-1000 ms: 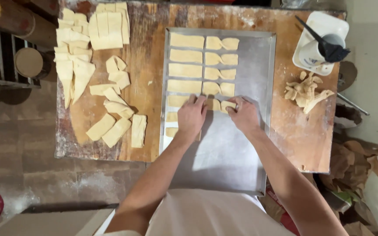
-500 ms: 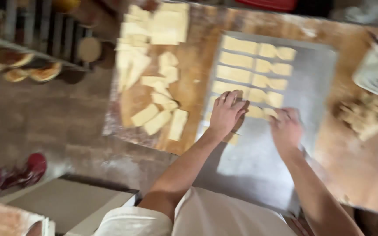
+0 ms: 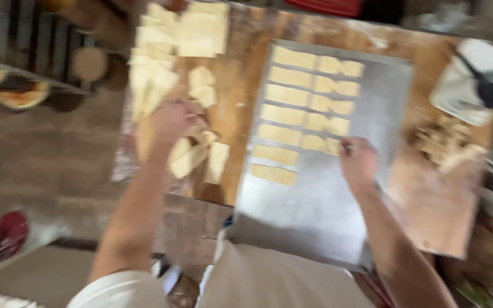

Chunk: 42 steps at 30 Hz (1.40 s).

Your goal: The recorder is shaping pieces of dough into small crescent or bow shapes and arranging them neatly on a metal baking sheet.

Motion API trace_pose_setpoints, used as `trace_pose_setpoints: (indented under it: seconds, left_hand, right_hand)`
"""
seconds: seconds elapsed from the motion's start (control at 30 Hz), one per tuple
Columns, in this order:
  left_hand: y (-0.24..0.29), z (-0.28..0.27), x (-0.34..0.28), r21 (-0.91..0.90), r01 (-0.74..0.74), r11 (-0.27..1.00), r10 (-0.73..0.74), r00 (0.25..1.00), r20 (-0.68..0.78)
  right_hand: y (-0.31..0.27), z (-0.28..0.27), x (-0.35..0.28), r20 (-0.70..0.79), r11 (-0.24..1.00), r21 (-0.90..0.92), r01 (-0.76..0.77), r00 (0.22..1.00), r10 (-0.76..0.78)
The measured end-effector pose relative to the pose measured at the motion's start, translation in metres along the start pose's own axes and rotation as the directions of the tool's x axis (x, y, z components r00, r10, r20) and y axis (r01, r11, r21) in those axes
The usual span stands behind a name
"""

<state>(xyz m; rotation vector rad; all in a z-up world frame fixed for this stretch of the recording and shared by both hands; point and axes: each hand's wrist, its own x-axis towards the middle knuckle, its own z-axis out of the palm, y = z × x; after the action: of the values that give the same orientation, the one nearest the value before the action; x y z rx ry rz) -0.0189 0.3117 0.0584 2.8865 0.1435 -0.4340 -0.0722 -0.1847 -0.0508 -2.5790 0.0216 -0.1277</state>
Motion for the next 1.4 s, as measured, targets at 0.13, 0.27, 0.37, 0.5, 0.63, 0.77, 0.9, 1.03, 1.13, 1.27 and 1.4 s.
trace_pose_setpoints:
  seconds: [0.13, 0.27, 0.37, 0.5, 0.63, 0.77, 0.9, 1.03, 1.13, 1.27, 1.4]
  left_hand:
    - [-0.006, 0.015, 0.003, -0.360, -0.093, 0.928, 0.096, 0.995, -0.008]
    - [0.073, -0.010, -0.023, -0.778, 0.179, 0.602, -0.004, 0.975, 0.221]
    - [0.152, -0.014, -0.051, -0.859, 0.255, 0.444, 0.168, 0.918, 0.360]
    - [0.185, 0.080, -0.060, -0.955, -0.026, 0.297, 0.601, 0.782, 0.165]
    - [0.209, 0.079, -0.077, -0.983, -0.046, 0.176, 0.667, 0.741, 0.085]
    - [0.226, 0.113, -0.088, -0.929, -0.104, 0.355, 0.520, 0.848, 0.104]
    - [0.265, 0.146, -0.093, -0.896, 0.381, 0.226, 0.106, 0.905, 0.412]
    - [0.266, 0.128, -0.090, -0.833, 0.138, 0.535, 0.029, 0.983, 0.181]
    - [0.248, 0.125, -0.087, -0.449, -0.063, 0.891, 0.121, 0.987, 0.102]
    - [0.232, 0.126, -0.084, -0.142, -0.416, 0.898, 0.394, 0.906, -0.156]
    - [0.231, 0.128, -0.086, -0.166, -0.548, 0.820, 0.497, 0.825, -0.271]
  right_hand:
    - [-0.035, -0.023, 0.006, -0.010, 0.993, 0.071, -0.089, 0.996, 0.090]
    - [-0.038, -0.026, 0.000, -0.059, 0.938, 0.273, -0.215, 0.969, 0.239]
    - [-0.047, -0.033, -0.007, 0.399, 0.587, 0.567, -0.578, 0.816, 0.418]
    - [-0.075, -0.065, -0.025, 0.934, 0.053, 0.352, -0.934, 0.347, -0.087]
    - [-0.068, -0.080, -0.038, 0.916, 0.110, 0.366, -0.924, 0.336, -0.220]
    - [-0.068, -0.077, -0.041, 0.858, 0.461, 0.465, -0.756, 0.513, -0.024]
    - [-0.053, -0.043, -0.045, 0.667, 0.729, 0.412, -0.546, 0.726, 0.166]
    - [-0.065, -0.050, -0.032, 0.587, 0.805, 0.312, -0.505, 0.768, 0.254]
    - [-0.066, -0.055, -0.031, 0.540, 0.850, 0.221, -0.479, 0.785, 0.303]
    - [-0.057, -0.046, -0.036, 0.463, 0.874, 0.226, -0.430, 0.837, 0.292]
    - [-0.060, -0.042, -0.037, 0.393, 0.889, 0.241, -0.390, 0.877, 0.278]
